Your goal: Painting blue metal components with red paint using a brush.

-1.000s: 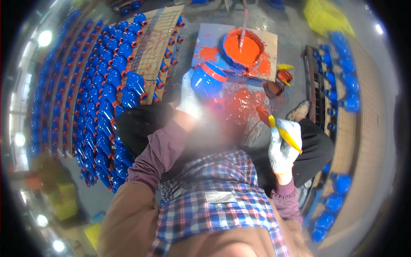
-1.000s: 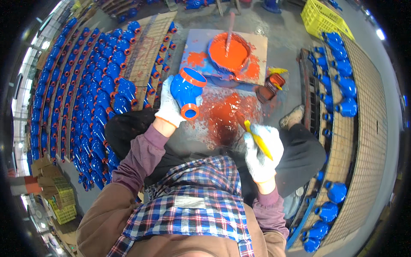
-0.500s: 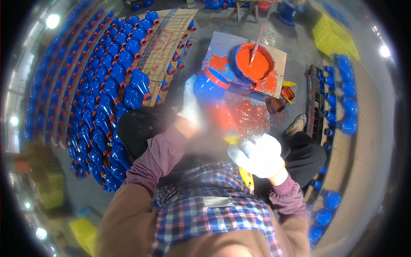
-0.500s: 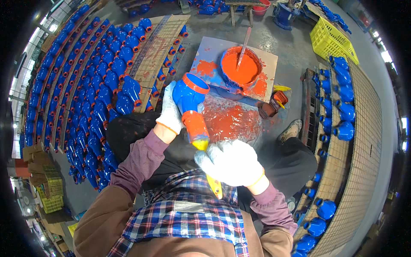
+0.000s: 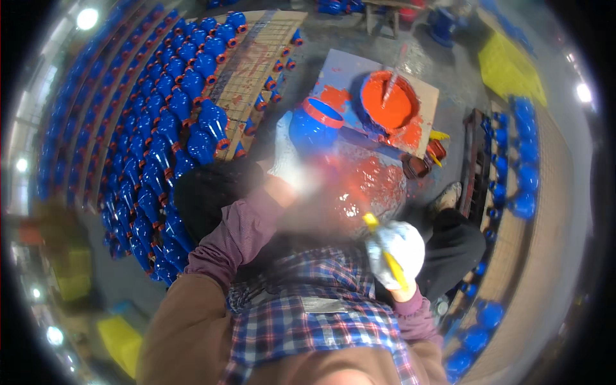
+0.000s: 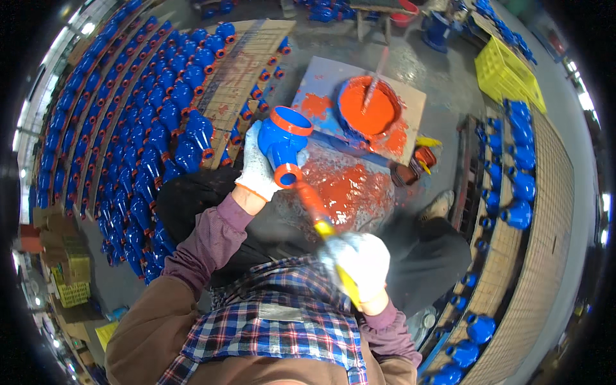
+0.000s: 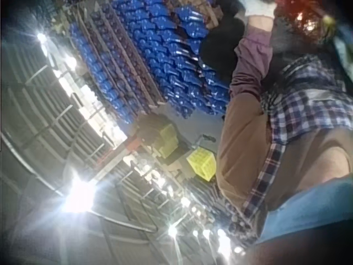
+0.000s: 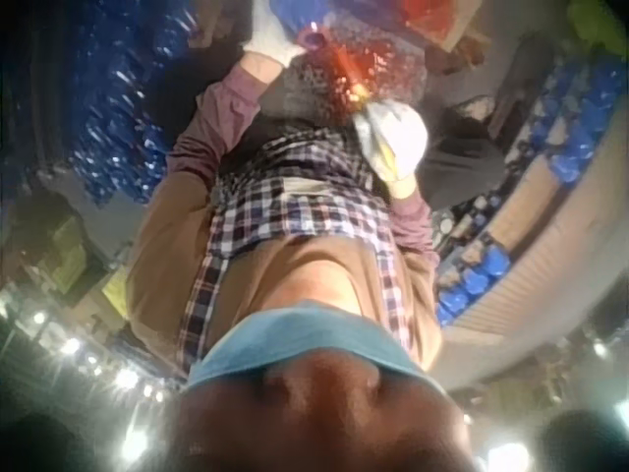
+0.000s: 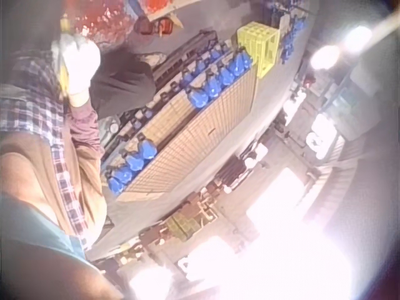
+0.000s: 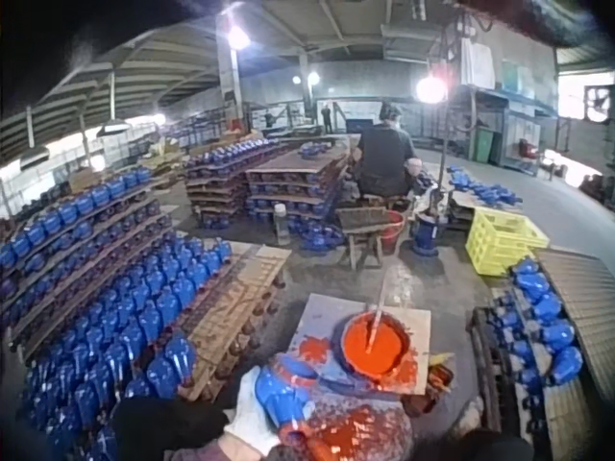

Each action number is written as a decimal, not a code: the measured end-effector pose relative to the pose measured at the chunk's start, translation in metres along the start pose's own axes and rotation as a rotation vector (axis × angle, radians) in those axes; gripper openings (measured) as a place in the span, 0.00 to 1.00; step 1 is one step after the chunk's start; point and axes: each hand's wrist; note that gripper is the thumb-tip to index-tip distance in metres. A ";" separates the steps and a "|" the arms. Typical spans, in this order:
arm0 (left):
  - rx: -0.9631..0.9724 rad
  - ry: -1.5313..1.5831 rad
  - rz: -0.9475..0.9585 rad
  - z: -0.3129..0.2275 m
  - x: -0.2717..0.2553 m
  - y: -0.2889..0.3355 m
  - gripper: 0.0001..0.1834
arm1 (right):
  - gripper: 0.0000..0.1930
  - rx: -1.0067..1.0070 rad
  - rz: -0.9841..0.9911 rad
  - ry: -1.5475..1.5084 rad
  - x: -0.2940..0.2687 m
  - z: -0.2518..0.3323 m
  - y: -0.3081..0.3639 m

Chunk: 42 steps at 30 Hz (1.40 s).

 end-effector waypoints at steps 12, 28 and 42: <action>0.549 -0.399 0.064 -0.074 0.036 0.012 0.13 | 0.07 0.310 -0.259 -0.031 0.009 -0.051 -0.013; 0.223 -0.441 -0.091 -0.110 0.003 -0.022 0.20 | 0.08 0.303 -0.241 -0.053 0.030 -0.057 -0.029; 0.129 -1.717 -1.039 -0.227 -0.076 -0.092 0.56 | 0.09 0.505 -0.272 0.046 0.029 -0.085 -0.006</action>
Point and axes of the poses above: each hand's wrist, its own y-axis away from the middle knuckle, its own x-axis out of the palm, z = x × y, and after that the axes turned 3 degrees about -x, right-handed
